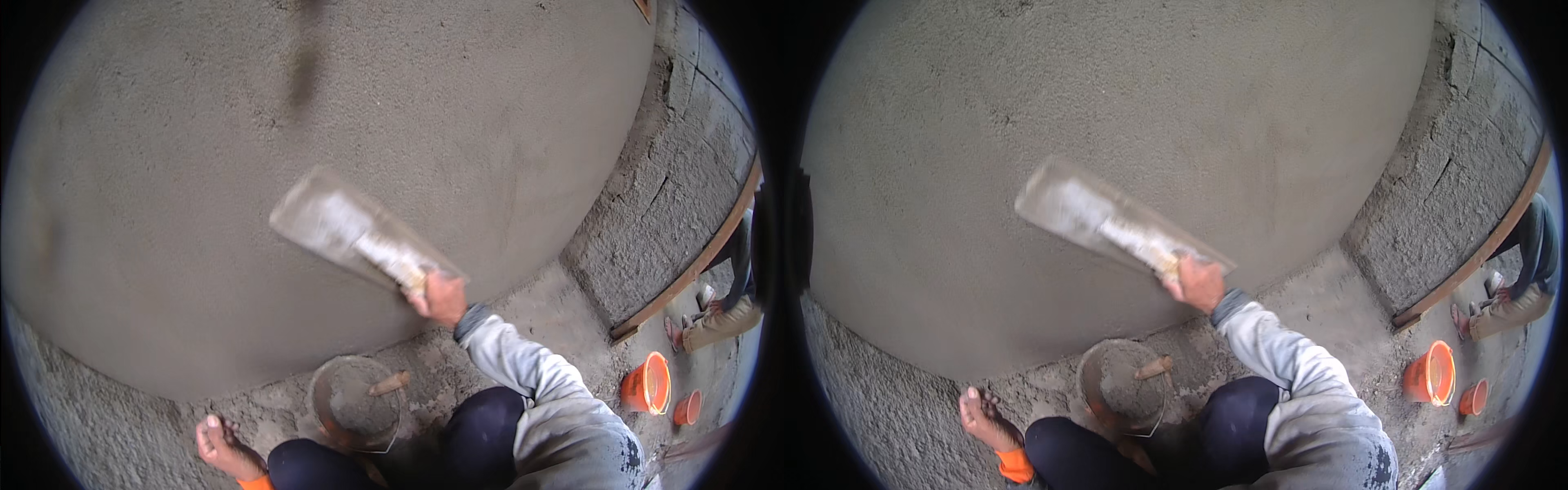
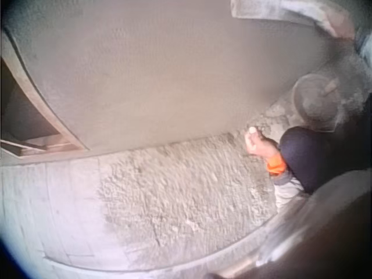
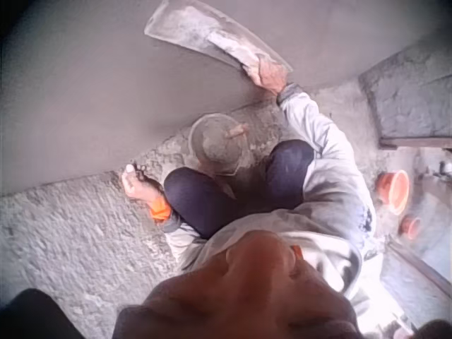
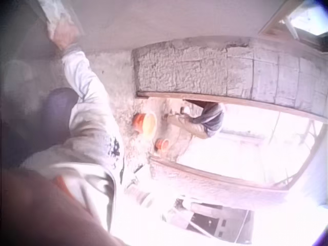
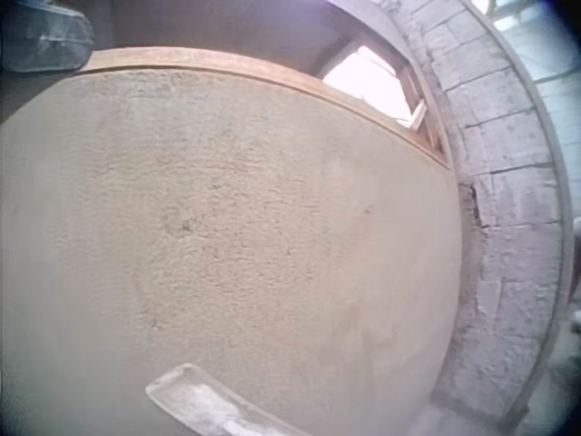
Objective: The person applies wet plaster to a wall and floor area using a trowel, spreading the material evenly from a bucket and then smoothing the surface with a long wooden float.
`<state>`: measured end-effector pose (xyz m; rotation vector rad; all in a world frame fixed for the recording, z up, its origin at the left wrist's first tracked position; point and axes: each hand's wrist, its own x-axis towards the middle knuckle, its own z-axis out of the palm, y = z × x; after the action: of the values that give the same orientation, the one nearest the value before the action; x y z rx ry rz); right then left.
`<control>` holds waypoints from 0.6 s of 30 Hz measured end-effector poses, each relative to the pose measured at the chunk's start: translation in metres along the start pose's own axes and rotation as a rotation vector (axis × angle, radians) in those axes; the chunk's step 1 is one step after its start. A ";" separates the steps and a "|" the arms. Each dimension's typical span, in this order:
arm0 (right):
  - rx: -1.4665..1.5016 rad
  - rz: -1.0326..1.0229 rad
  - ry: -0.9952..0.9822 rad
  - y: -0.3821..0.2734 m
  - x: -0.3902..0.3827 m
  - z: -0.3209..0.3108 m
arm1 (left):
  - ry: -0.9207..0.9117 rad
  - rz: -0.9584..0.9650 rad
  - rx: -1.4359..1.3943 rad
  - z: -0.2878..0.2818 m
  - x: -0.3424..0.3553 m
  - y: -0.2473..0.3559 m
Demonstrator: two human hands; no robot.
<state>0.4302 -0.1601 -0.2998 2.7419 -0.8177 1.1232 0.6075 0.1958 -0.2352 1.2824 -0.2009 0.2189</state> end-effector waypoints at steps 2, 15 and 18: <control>-0.091 0.023 0.285 0.045 0.026 -0.021 | -0.027 -0.024 0.042 -0.019 0.012 0.002; 1.038 1.187 0.149 0.081 -0.028 -0.009 | 0.051 -0.143 -0.013 -0.043 0.027 -0.002; 0.703 0.520 0.492 0.087 0.005 -0.021 | 0.023 -0.157 0.038 -0.033 0.025 -0.001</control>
<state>0.3762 -0.2314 -0.2929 2.5163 -1.2734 2.4691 0.6328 0.2282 -0.2388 1.3263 -0.0762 0.1031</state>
